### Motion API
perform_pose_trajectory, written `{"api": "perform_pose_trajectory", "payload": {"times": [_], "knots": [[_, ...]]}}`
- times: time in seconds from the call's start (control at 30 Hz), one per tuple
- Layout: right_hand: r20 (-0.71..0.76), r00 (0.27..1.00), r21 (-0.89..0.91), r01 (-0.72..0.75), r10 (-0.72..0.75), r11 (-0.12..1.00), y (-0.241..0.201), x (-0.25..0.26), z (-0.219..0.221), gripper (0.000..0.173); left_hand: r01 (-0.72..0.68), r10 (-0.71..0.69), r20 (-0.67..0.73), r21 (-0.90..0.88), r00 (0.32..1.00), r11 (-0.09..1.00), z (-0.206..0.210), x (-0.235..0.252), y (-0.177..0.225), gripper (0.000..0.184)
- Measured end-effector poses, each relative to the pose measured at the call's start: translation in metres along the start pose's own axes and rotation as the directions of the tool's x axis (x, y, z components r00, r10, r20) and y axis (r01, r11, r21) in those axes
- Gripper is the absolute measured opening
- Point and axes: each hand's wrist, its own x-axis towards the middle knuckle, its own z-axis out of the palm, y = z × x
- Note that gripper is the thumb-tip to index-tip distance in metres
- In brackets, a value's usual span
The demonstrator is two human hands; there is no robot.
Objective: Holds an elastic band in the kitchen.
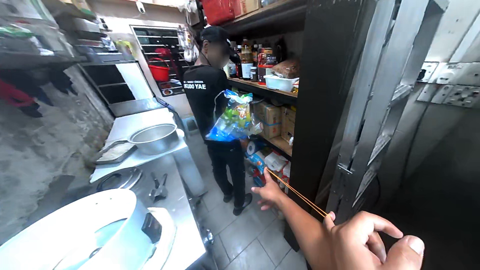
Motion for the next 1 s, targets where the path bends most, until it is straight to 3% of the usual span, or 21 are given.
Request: {"api": "perform_pose_trajectory", "payload": {"times": [0.17,0.57,1.0], "knots": [[0.015,1.000,0.012,-0.008,0.008,1.000,-0.003,-0.003,0.005,0.111,0.028,-0.034,0.078,0.077,0.996,0.997,0.000,0.006,0.008,0.023],[0.023,1.000,-0.010,-0.014,0.014,1.000,0.008,0.011,-0.009,0.114,0.026,-0.080,0.238,0.222,0.968,0.975,0.010,0.014,0.012,0.029],[0.059,0.998,-0.042,-0.006,0.008,0.999,-0.005,0.006,0.003,0.113,0.051,-0.065,0.147,0.096,0.987,0.994,0.002,0.013,0.013,0.022]]}}
